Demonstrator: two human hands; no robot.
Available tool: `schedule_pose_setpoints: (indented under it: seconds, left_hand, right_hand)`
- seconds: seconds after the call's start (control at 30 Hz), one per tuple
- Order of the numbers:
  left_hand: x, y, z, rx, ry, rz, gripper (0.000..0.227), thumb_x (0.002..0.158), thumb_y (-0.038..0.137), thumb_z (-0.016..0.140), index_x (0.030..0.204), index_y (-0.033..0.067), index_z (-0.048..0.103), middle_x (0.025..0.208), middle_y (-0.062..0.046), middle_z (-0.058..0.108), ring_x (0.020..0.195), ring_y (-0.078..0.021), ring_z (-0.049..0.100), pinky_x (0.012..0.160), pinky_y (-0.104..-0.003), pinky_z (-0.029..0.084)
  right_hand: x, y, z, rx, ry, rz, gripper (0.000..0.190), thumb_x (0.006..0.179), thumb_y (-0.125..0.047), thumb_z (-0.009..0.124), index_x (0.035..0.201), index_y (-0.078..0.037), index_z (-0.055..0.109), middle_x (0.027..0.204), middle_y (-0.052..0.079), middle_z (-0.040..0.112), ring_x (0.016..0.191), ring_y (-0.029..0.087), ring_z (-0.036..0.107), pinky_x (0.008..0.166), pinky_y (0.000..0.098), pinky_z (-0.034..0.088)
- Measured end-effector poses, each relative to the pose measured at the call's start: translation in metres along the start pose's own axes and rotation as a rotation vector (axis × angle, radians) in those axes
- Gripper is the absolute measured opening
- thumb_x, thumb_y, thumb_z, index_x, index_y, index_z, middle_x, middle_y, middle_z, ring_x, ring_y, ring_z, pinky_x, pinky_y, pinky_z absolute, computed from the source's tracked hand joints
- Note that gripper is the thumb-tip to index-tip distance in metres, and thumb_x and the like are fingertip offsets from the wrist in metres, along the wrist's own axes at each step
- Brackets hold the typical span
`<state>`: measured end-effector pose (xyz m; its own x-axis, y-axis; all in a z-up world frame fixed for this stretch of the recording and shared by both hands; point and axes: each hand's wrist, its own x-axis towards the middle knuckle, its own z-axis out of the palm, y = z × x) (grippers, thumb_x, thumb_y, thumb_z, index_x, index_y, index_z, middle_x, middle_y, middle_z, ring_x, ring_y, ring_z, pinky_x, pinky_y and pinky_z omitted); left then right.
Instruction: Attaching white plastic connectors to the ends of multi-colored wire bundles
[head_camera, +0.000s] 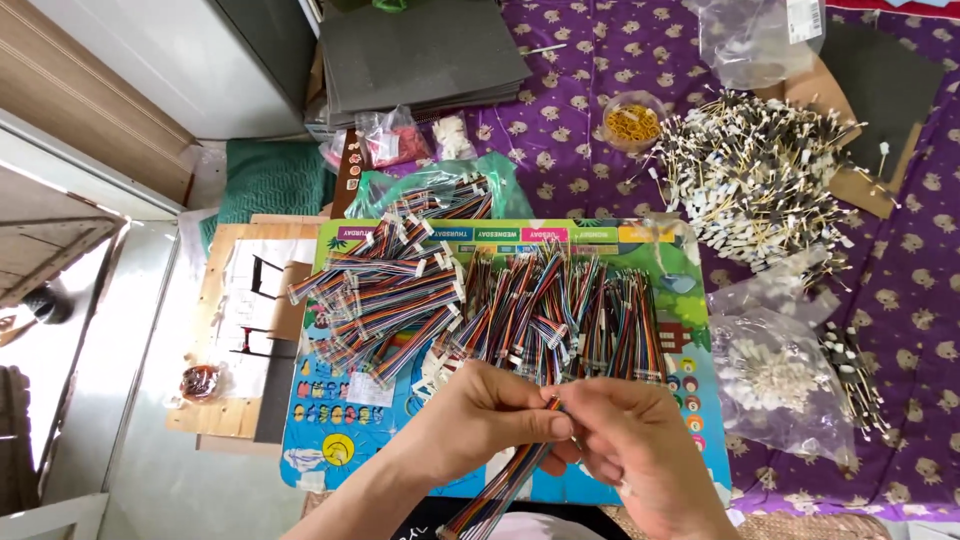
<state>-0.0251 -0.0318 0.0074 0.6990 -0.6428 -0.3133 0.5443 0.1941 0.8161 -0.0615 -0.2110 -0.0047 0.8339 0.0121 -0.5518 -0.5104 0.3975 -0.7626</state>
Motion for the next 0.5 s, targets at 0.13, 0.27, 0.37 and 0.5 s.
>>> schedule_pose_setpoints:
  seconds: [0.13,0.27,0.37,0.5]
  left_hand:
    - [-0.002,0.003,-0.001,0.016,-0.004,0.01,0.019,0.087,0.011,0.07,0.086,-0.0076,0.072,0.082,-0.019,0.073,0.07,-0.0195,0.069,0.067,-0.029,0.062]
    - [-0.003,-0.001,-0.007,-0.016,0.006,0.006,0.016,0.086,0.009,0.071,0.077,-0.0044,0.069,0.079,-0.019,0.072,0.069,-0.0206,0.07,0.075,-0.03,0.062]
    - [-0.005,-0.002,-0.006,0.0,0.056,-0.012,0.016,0.086,0.009,0.071,0.08,-0.006,0.071,0.079,-0.019,0.072,0.069,-0.0222,0.071,0.067,-0.032,0.064]
    - [-0.01,0.005,-0.003,0.086,0.109,0.072,0.02,0.086,0.017,0.071,0.08,-0.0017,0.074,0.077,-0.015,0.074,0.068,-0.0175,0.07,0.063,-0.025,0.058]
  right_hand:
    - [0.006,0.006,0.0,0.093,-0.02,0.07,0.024,0.085,-0.012,0.067,0.089,0.01,0.077,0.041,0.0,0.034,0.033,0.009,0.023,0.03,0.0241,0.015]
    - [0.009,0.016,-0.008,0.129,-0.116,0.101,0.045,0.088,-0.029,0.059,0.102,0.011,0.074,0.037,0.001,0.029,0.029,0.013,0.029,0.028,0.0253,0.02]
    - [0.002,0.005,0.009,0.001,-0.065,-0.014,0.041,0.087,-0.024,0.062,0.097,0.012,0.079,0.039,0.002,0.029,0.033,0.012,0.023,0.032,0.0272,0.017]
    - [0.004,0.003,0.023,0.122,0.101,0.082,0.026,0.088,-0.011,0.065,0.092,0.012,0.076,0.042,0.001,0.024,0.034,0.012,0.021,0.031,0.0262,0.021]
